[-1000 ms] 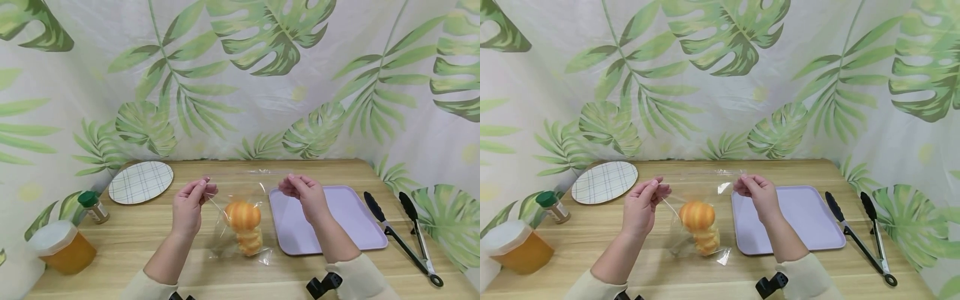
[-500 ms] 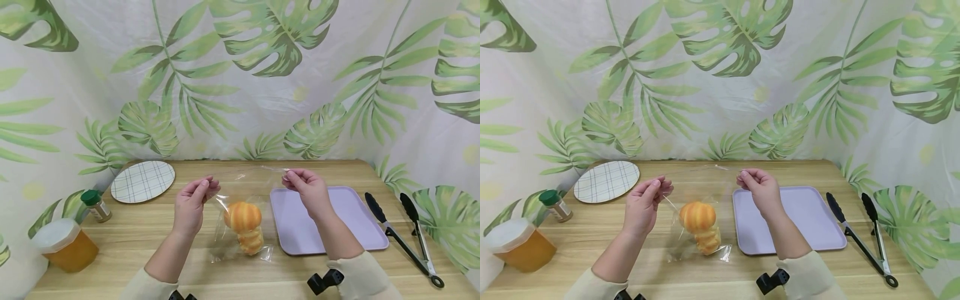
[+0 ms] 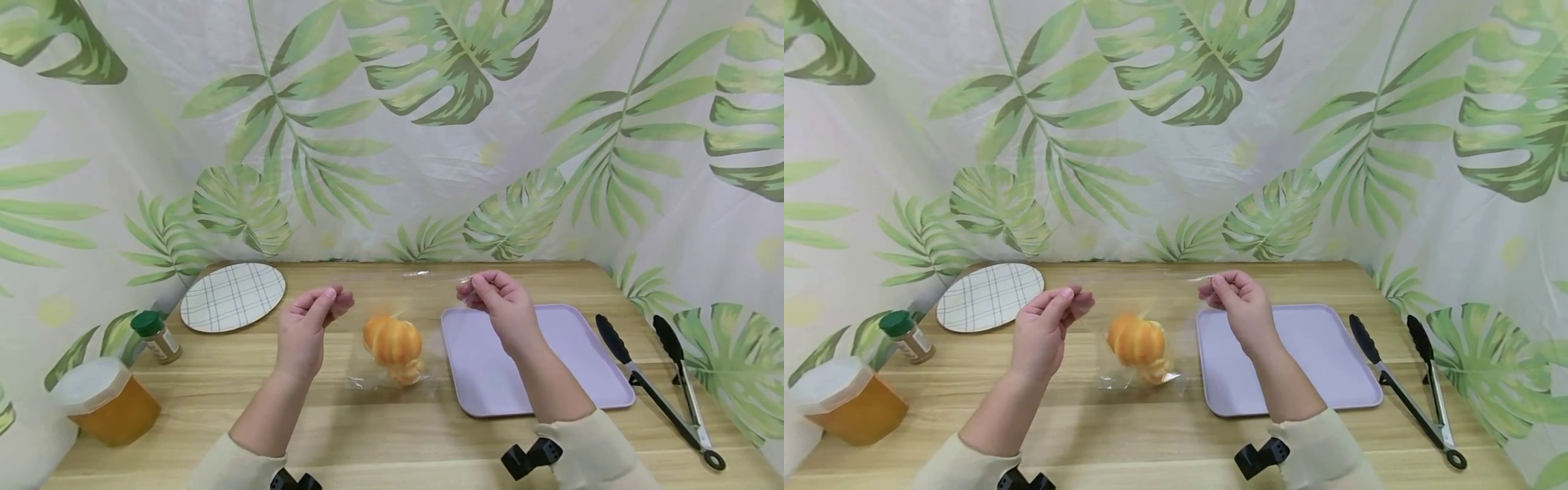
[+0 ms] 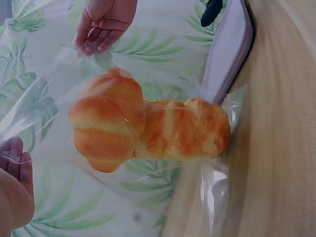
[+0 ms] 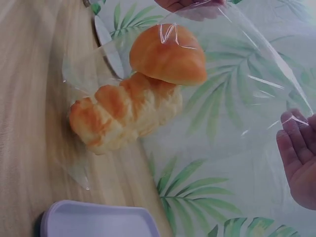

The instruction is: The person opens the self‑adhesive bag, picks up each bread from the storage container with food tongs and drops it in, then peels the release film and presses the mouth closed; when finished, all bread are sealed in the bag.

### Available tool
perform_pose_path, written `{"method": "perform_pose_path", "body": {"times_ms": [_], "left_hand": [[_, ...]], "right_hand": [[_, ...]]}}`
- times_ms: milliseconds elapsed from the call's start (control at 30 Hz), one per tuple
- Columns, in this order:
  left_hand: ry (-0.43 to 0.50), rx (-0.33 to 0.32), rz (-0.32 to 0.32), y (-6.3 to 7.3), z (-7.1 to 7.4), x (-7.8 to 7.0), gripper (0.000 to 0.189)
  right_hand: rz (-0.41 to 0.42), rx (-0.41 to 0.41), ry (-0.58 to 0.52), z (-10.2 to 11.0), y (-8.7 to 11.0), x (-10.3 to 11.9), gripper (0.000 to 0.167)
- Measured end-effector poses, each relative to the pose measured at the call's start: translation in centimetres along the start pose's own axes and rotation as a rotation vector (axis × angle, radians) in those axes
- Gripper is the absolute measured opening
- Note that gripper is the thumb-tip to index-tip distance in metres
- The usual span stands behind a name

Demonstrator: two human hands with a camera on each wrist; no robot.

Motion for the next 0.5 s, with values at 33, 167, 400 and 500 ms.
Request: {"method": "perform_pose_path", "body": {"times_ms": [33, 167, 400, 500], "left_hand": [[-0.013, -0.012, 0.018, 0.02, 0.09, 0.26, 0.036], [-0.041, -0.038, 0.067, 0.12, 0.21, 0.80, 0.034], [-0.023, -0.061, 0.087, 0.30, -0.07, 0.42, 0.034], [0.009, -0.057, 0.099, 0.31, -0.32, 0.48, 0.034]], "right_hand": [[-0.017, 0.004, 0.000, 0.04, 0.06, -0.18, 0.019], [-0.068, 0.019, -0.005, 0.14, 0.12, -0.46, 0.022], [-0.109, 0.039, -0.046, 0.13, -0.06, -0.24, 0.025], [-0.111, 0.032, -0.027, 0.17, -0.15, -0.21, 0.024]]}}
Point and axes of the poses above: each hand's wrist, its own y-axis away from the middle knuckle, its own z-axis out of the back of the hand, x = y × z, the point moved 3 cm from there along -y, towards the middle knuckle, and after that the axes turned 11 degrees about -x, right-handed, at the moved point
